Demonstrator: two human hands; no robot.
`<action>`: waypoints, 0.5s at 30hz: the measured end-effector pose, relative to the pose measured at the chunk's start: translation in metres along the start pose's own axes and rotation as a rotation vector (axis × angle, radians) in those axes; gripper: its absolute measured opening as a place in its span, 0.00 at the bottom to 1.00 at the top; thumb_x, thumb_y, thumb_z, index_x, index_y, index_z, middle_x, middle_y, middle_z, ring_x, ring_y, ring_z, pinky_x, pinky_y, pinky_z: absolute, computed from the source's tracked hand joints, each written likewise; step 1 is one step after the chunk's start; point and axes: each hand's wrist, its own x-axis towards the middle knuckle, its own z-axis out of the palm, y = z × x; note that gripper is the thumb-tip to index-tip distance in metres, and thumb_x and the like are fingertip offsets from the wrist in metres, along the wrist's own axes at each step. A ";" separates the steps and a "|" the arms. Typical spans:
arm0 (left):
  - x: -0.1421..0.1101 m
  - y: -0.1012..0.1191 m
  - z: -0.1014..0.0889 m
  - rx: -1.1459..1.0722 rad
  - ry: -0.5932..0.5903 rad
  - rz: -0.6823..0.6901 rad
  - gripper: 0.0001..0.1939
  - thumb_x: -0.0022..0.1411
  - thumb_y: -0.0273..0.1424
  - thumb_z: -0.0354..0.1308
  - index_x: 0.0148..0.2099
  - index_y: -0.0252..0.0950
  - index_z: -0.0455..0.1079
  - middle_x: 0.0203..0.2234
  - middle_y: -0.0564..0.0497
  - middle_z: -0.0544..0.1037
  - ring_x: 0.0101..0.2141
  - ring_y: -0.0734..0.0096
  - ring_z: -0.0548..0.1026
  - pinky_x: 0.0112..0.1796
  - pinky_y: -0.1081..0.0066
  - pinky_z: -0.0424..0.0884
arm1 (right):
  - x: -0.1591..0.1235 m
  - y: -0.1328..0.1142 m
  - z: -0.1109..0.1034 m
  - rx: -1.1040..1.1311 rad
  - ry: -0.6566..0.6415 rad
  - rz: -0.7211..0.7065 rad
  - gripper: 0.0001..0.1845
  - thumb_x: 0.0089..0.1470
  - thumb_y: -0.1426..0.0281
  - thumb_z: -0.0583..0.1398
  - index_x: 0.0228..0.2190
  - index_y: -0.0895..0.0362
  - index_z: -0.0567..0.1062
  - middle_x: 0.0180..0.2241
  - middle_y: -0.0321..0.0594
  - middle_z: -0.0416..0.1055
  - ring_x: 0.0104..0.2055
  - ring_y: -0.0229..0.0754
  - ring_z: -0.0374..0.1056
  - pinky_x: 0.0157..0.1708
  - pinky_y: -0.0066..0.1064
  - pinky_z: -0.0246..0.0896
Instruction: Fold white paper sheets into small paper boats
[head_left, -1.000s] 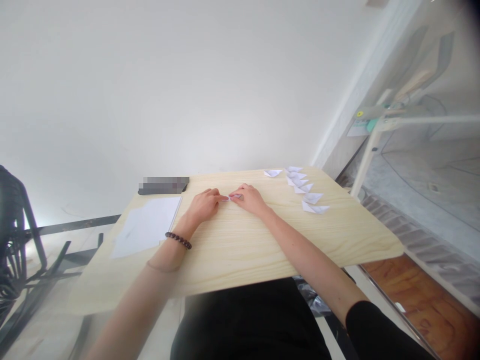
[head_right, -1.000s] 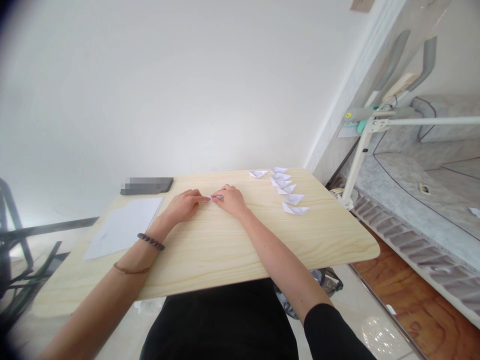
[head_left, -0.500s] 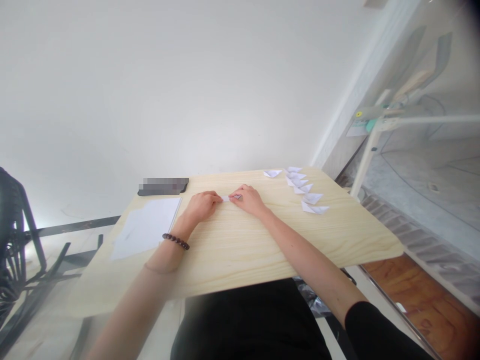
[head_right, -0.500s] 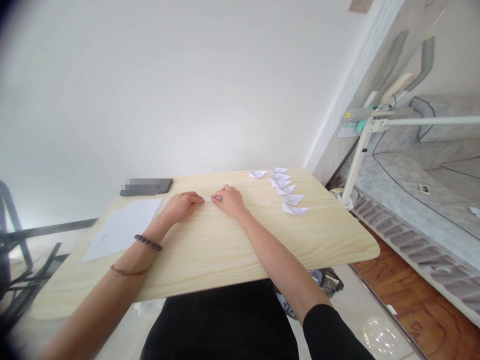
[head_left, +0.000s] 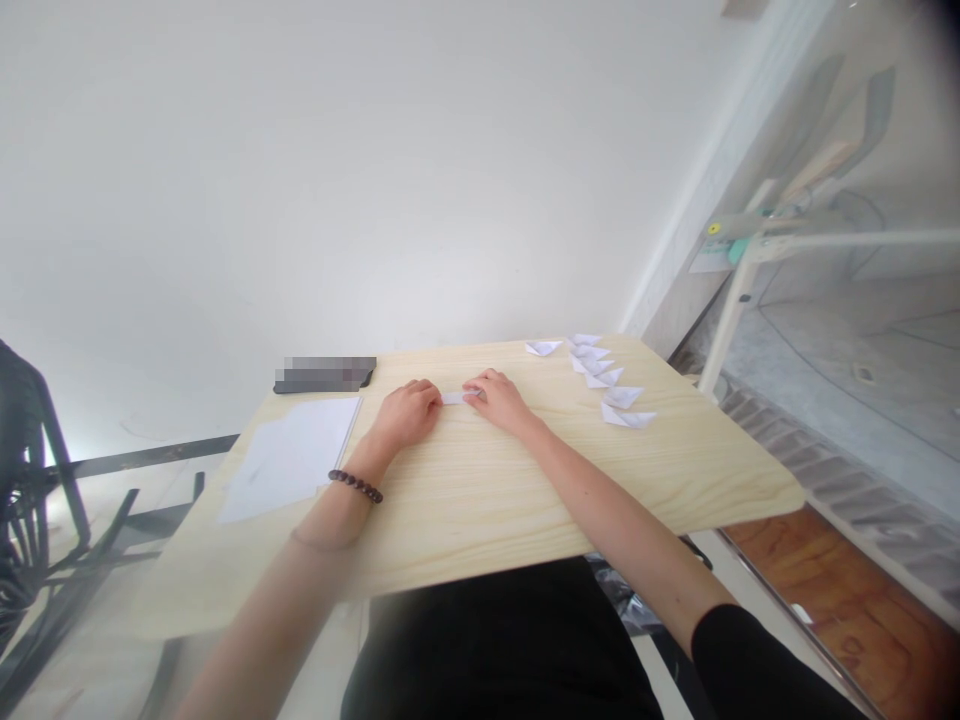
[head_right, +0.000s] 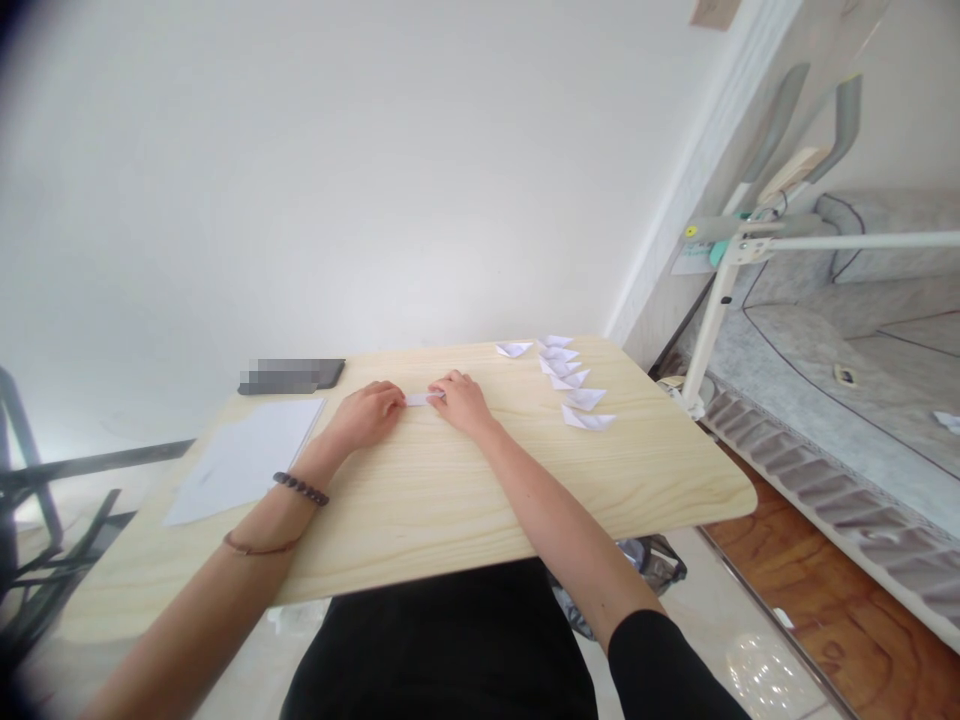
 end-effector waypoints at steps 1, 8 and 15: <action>-0.001 -0.001 0.001 -0.015 0.017 0.010 0.11 0.55 0.29 0.46 0.35 0.37 0.69 0.37 0.48 0.73 0.39 0.65 0.69 0.41 0.67 0.65 | 0.000 0.000 0.000 0.005 0.005 -0.002 0.12 0.50 0.65 0.55 0.37 0.54 0.73 0.37 0.41 0.66 0.40 0.39 0.61 0.43 0.31 0.53; -0.002 -0.010 0.009 -0.123 0.033 -0.089 0.15 0.57 0.34 0.46 0.45 0.36 0.64 0.39 0.47 0.72 0.41 0.65 0.68 0.43 0.66 0.63 | -0.002 -0.001 -0.002 0.104 0.043 -0.063 0.08 0.48 0.69 0.56 0.33 0.56 0.70 0.35 0.39 0.66 0.40 0.39 0.59 0.43 0.31 0.52; -0.001 -0.010 0.009 -0.163 0.025 -0.101 0.12 0.56 0.33 0.47 0.41 0.38 0.65 0.36 0.50 0.72 0.37 0.67 0.69 0.38 0.69 0.65 | -0.003 -0.004 -0.003 0.237 0.071 -0.163 0.06 0.47 0.74 0.55 0.31 0.57 0.68 0.33 0.38 0.65 0.38 0.37 0.59 0.41 0.29 0.53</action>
